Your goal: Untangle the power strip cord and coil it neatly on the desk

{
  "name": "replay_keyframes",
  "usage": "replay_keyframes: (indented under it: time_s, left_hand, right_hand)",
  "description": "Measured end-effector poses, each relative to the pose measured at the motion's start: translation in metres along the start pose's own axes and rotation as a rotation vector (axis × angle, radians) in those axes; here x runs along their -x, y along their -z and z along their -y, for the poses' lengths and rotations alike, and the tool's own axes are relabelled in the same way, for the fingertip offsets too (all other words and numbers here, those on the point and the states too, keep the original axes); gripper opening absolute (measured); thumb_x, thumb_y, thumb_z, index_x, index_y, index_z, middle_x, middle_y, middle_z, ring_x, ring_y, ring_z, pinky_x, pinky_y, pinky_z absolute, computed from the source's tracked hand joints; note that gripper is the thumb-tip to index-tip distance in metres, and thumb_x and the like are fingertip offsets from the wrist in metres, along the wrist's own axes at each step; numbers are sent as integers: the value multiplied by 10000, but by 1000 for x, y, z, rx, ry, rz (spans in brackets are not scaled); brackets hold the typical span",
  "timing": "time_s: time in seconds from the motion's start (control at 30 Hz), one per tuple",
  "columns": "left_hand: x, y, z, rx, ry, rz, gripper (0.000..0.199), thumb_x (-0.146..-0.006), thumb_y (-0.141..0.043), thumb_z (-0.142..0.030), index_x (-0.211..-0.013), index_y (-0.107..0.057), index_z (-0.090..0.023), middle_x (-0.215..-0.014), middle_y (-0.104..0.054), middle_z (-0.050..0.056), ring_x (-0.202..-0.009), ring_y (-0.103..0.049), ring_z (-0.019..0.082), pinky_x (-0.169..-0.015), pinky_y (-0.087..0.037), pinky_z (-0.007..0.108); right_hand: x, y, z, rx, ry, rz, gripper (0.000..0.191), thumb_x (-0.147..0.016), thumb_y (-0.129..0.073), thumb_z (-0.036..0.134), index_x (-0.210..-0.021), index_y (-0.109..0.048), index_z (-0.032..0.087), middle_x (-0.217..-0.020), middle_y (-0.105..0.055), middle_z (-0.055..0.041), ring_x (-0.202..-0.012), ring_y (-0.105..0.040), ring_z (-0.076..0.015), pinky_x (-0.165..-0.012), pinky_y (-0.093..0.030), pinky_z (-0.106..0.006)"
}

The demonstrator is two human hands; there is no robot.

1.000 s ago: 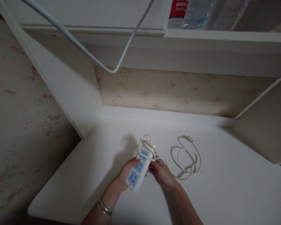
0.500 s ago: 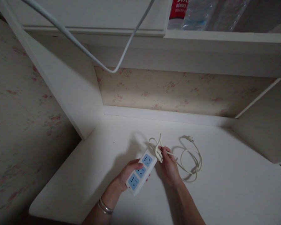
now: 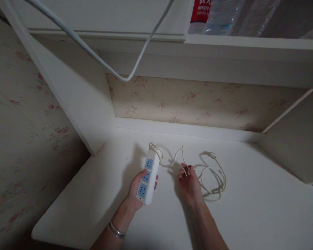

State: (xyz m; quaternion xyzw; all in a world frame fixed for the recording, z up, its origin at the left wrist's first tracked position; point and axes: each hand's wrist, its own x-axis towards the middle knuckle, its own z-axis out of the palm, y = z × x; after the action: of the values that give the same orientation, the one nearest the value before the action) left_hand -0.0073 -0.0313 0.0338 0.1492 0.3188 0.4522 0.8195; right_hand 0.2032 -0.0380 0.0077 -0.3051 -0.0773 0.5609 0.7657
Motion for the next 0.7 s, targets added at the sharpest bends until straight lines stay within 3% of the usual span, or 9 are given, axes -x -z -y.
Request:
replay_keyframes:
  time_s: [0.17, 0.3, 0.43, 0.57, 0.63, 0.7]
  left_hand:
    - [1, 4, -3, 131, -18, 61, 235, -817, -603, -342, -796, -637, -110, -683, -683, 84, -532, -615, 144, -512, -491, 244]
    - [-1, 15, 1, 72, 31, 131, 265, -783, -631, -367, -753, -643, -104, -664, -687, 99, -509, -608, 148, -475, -459, 234]
    - [-2, 26, 6, -139, 157, 257, 345, -702, -671, -420, -785, -669, -85, -634, -689, 109, -485, -618, 172, -432, -433, 228]
    - [5, 18, 5, -404, 254, 341, 359, -613, -703, -371, -837, -693, -91, -671, -702, 99, -528, -642, 191, -473, -472, 249]
    - [11, 12, 3, -569, 296, 350, 340, -578, -706, -317, -828, -705, -87, -695, -704, 95, -547, -641, 191, -499, -480, 259]
    - [19, 9, -1, -733, 325, 283, 313, -561, -707, -279, -817, -714, -99, -713, -704, 77, -563, -634, 179, -522, -474, 252]
  right_hand:
    - [-5, 6, 10, -51, 41, -42, 165, -761, -738, 314, -826, -609, 234, -1047, -684, 33, -652, -633, -89, -517, -545, -208]
    - [-11, 16, 25, -145, 47, -45, 160, -736, -758, 296, -814, -629, 243, -1063, -691, 63, -676, -652, -88, -557, -564, -213]
    - [-15, 27, 37, -234, 84, -10, 128, -740, -753, 272, -820, -657, 243, -977, -717, 67, -667, -660, -86, -577, -567, -213]
    - [-18, 35, 44, -285, 87, 30, 92, -753, -732, 222, -816, -670, 247, -1000, -717, 67, -729, -677, -94, -606, -569, -219]
    - [-19, 37, 48, -304, 131, 33, 66, -765, -716, 214, -793, -665, 244, -1056, -704, 74, -776, -682, -104, -624, -572, -236]
    - [-19, 38, 51, -322, 145, 13, 56, -778, -701, 208, -799, -663, 243, -1076, -698, 77, -822, -683, -113, -649, -577, -250]
